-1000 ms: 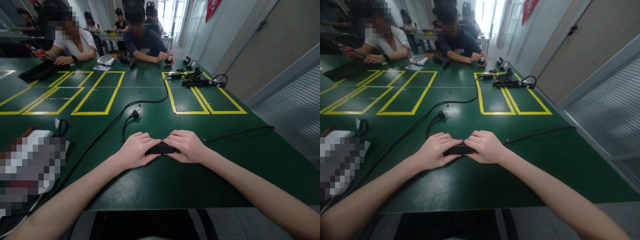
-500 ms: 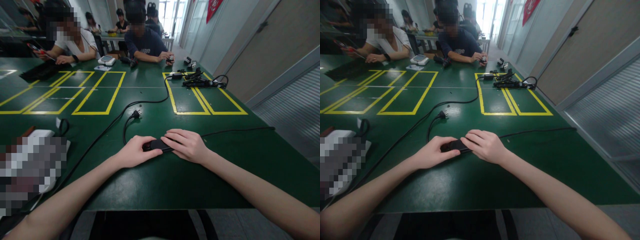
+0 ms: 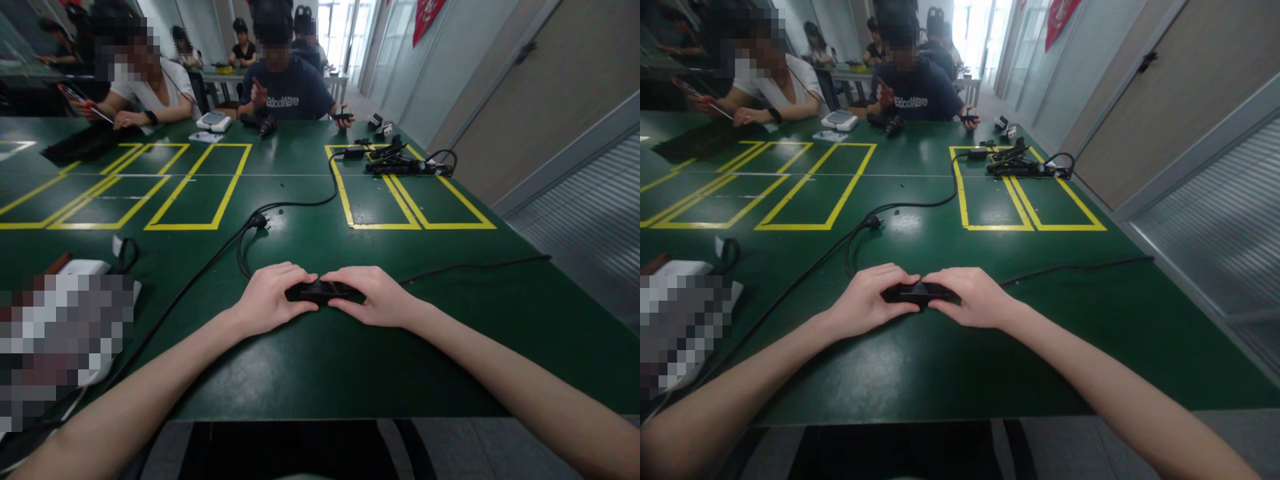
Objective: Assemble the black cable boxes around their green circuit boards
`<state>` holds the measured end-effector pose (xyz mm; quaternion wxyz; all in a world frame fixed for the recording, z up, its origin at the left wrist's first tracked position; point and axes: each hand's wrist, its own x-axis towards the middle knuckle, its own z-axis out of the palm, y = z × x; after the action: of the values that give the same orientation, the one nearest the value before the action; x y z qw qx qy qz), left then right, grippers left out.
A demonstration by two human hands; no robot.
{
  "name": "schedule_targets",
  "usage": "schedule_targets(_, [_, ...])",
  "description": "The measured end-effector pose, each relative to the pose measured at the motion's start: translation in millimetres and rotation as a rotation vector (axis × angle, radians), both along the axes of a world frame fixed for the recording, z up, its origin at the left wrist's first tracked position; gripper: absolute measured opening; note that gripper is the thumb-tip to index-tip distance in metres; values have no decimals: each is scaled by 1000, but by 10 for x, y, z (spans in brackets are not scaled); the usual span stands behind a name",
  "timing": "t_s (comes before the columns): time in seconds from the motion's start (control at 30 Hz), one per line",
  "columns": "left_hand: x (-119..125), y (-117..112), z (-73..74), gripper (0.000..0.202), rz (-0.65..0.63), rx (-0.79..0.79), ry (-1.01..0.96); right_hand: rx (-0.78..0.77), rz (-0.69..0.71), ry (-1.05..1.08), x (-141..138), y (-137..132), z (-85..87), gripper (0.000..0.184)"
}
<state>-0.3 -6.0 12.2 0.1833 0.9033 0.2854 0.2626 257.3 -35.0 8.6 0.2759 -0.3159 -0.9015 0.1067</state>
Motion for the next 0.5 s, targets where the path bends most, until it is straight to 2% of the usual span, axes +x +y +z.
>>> schedule_targets(0.17, [-8,6,-4,43,46,-1,35,73,-6,44,7,-3,13,23])
schedule_targets(0.27, [-13,27,10,35,66,-31,80,134,9,17,5,10,0,24])
schedule_targets(0.33, [-11,33,26,30,67,-16,107,153,15,-35,6,24,-4,29])
schedule_targets(0.5, [9,9,33,34,75,8,108,184,75,-238,32,48,28,47])
